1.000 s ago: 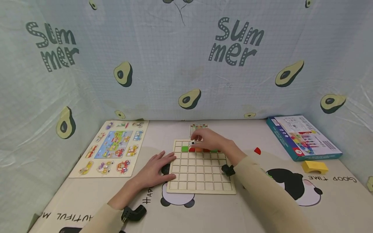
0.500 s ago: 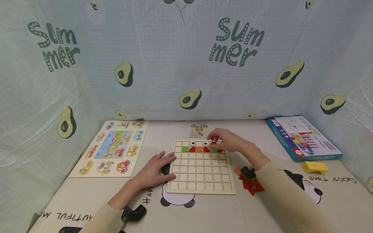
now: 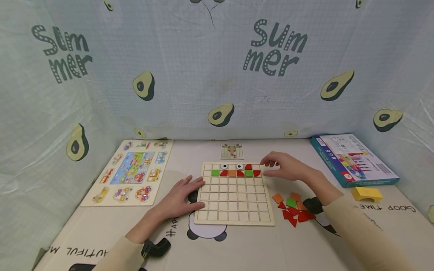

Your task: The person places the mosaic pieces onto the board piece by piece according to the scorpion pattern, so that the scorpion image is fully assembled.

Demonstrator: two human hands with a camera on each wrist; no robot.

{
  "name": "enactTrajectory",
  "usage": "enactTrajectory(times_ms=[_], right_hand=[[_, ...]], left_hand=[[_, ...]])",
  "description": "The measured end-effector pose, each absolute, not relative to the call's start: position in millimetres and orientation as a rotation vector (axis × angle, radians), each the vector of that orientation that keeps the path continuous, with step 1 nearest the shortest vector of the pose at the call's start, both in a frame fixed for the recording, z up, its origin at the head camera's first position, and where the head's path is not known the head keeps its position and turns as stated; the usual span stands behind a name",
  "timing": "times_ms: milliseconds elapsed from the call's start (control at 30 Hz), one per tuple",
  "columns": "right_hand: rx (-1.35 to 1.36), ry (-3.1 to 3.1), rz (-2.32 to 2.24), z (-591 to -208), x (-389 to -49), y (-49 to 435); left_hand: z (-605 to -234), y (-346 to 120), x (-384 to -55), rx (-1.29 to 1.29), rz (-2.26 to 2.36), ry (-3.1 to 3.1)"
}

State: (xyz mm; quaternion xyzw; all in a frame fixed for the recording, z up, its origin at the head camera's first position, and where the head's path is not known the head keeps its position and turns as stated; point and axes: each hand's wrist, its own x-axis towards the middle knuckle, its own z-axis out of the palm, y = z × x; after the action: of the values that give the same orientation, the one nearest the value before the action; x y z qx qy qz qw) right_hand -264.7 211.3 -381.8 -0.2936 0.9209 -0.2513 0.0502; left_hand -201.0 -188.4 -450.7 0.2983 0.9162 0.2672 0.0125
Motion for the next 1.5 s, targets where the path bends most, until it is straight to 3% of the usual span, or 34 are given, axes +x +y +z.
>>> enactTrajectory(times_ms=[867, 1500], right_hand=[[-0.638, 2.879, -0.841, -392.4, -241.9, 308.4], [-0.529, 2.865, -0.721, -411.4, -253.3, 321.1]], left_hand=[[-450.2, -187.1, -200.7, 0.920, 0.832, 2.858], [-451.5, -188.4, -201.5, 0.945, 0.829, 2.859]])
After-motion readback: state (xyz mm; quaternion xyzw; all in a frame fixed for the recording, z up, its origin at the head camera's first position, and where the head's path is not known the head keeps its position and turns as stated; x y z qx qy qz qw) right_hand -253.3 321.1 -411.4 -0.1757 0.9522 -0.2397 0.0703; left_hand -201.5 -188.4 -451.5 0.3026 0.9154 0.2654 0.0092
